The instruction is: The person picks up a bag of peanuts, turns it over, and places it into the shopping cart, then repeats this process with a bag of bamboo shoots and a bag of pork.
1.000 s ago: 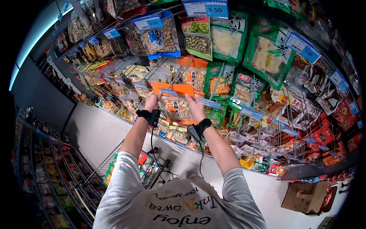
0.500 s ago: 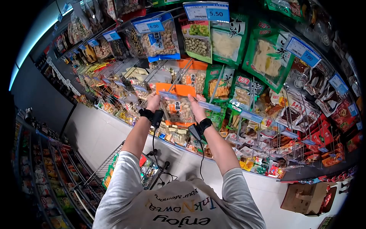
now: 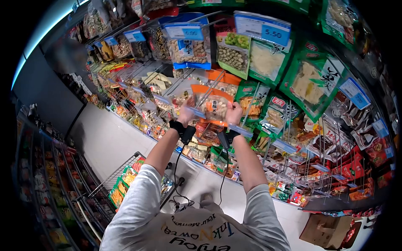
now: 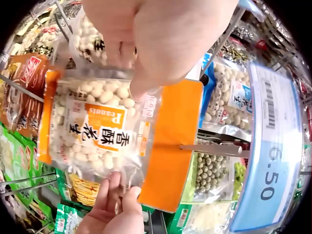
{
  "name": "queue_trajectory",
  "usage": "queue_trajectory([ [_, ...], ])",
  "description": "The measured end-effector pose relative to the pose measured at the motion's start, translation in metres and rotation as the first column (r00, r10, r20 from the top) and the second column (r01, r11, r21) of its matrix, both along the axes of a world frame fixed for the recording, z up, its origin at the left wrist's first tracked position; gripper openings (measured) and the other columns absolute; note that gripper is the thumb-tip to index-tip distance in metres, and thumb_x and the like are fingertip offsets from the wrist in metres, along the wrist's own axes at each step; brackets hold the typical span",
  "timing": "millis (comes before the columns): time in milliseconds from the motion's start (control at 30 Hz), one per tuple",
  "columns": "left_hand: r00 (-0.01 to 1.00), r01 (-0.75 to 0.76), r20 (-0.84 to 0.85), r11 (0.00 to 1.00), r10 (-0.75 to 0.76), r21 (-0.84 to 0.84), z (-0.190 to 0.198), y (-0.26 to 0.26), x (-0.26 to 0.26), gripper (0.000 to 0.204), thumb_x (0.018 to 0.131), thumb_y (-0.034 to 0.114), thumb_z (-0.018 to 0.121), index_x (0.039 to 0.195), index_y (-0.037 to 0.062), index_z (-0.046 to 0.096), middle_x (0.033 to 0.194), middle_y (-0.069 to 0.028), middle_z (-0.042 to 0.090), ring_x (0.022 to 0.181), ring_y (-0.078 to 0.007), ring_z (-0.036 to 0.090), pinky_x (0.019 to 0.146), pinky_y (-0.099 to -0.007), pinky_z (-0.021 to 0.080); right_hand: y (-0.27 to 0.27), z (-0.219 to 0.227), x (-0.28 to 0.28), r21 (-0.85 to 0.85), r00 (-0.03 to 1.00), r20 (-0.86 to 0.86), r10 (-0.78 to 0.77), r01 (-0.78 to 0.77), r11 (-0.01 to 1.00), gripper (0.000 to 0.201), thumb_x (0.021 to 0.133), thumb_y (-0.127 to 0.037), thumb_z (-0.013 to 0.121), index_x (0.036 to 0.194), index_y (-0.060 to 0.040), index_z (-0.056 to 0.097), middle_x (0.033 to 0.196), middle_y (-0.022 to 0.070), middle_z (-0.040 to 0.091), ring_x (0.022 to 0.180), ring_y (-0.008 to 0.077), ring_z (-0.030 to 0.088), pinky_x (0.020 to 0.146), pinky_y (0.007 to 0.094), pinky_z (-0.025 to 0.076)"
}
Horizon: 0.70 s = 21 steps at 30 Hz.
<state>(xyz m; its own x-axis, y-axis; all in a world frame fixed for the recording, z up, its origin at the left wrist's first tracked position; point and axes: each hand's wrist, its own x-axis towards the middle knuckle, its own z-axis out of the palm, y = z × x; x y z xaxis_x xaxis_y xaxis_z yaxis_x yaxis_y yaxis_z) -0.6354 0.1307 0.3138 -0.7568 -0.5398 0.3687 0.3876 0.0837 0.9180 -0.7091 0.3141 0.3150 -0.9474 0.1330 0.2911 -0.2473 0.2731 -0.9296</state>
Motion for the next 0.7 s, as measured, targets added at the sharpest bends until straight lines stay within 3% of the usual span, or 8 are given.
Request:
queue_trajectory([
  [67,0.951,0.141,0.263,0.986,-0.160,0.092,0.006,-0.001,0.025,0.031,0.074,0.003,0.053,0.105,-0.0011,0.047,0.095,-0.0072,0.056,0.081,-0.0145,0.055,0.071,-0.0248,0.043,-0.009,-0.019,0.001,-0.119,0.996,-0.075,-0.044,0.035,0.992,0.028,0.079,-0.015,0.052,0.097,0.0064,0.050,0.091,0.0169,0.053,0.071,0.0257,0.053,0.065,0.0339,0.041],
  [133,0.898,0.135,0.385,0.965,-0.214,0.224,-0.010,-0.008,0.050,0.027,0.076,0.005,0.053,0.102,0.0001,0.051,0.091,-0.0057,0.058,0.081,-0.0145,0.056,0.066,-0.0271,0.044,-0.021,-0.055,0.009,0.006,0.948,-0.234,-0.215,0.222,0.975,0.032,0.083,-0.013,0.048,0.109,0.0024,0.038,0.108,0.0167,0.042,0.069,0.0205,0.056,0.057,0.0293,0.046],
  [200,0.884,0.082,0.408,0.935,-0.228,0.345,-0.032,-0.017,0.087,0.025,0.077,0.007,0.053,0.101,0.0007,0.052,0.090,-0.0062,0.058,0.079,-0.0149,0.057,0.065,-0.0263,0.044,-0.035,-0.026,0.065,-0.610,0.953,0.226,0.201,-0.023,0.792,0.023,0.083,0.001,0.037,0.106,0.0018,0.039,0.104,0.0173,0.043,0.076,0.0263,0.057,0.061,0.0326,0.051],
  [267,0.869,-0.013,0.460,0.921,-0.182,0.388,-0.068,-0.031,0.129,0.024,0.078,0.008,0.052,0.101,0.0020,0.051,0.091,-0.0063,0.059,0.082,-0.0167,0.058,0.066,-0.0271,0.045,-0.049,-0.049,0.093,-0.547,0.852,0.245,0.464,-0.274,0.791,0.022,0.081,0.002,0.035,0.102,0.0024,0.041,0.091,0.0156,0.049,0.072,0.0266,0.059,0.060,0.0323,0.051],
  [400,0.807,-0.344,0.591,0.821,0.010,0.455,-0.137,-0.059,0.244,0.023,0.075,0.011,0.051,0.097,0.0015,0.051,0.084,-0.0067,0.059,0.076,-0.0166,0.058,0.063,-0.0289,0.043,-0.111,-0.077,0.172,-0.523,0.672,0.356,0.650,-0.433,0.734,0.020,0.081,0.000,0.036,0.099,0.0025,0.044,0.083,0.0138,0.053,0.065,0.0247,0.059,0.058,0.0313,0.050],
  [500,0.753,-0.550,0.643,0.668,0.138,0.501,-0.180,-0.076,0.352,0.026,0.075,0.016,0.052,0.097,0.0028,0.051,0.085,-0.0076,0.059,0.074,-0.0190,0.058,0.064,-0.0308,0.044,-0.151,-0.105,0.228,-0.514,0.397,0.410,0.821,-0.644,0.567,0.020,0.079,0.000,0.038,0.097,0.0024,0.046,0.084,0.0138,0.051,0.064,0.0212,0.058,0.050,0.0277,0.048],
  [600,0.575,-0.767,0.776,0.503,0.261,0.399,-0.260,-0.100,0.459,0.024,0.073,0.016,0.051,0.094,0.0037,0.051,0.085,-0.0081,0.058,0.073,-0.0208,0.059,0.063,-0.0323,0.045,-0.184,-0.139,0.281,-0.474,0.128,0.558,0.820,-0.762,0.442,0.020,0.079,-0.002,0.041,0.097,0.0003,0.048,0.086,0.0108,0.053,0.069,0.0198,0.058,0.055,0.0284,0.048],
  [700,0.642,-0.766,0.690,0.242,0.335,0.595,-0.232,-0.094,0.535,0.020,0.072,0.012,0.049,0.090,0.0043,0.052,0.085,-0.0076,0.058,0.072,-0.0208,0.059,0.064,-0.0318,0.045,-0.209,-0.172,0.332,-0.450,-0.013,0.657,0.754,-0.809,0.378,0.018,0.079,-0.004,0.043,0.096,-0.0013,0.050,0.087,0.0101,0.054,0.069,0.0185,0.058,0.054,0.0273,0.048],
])
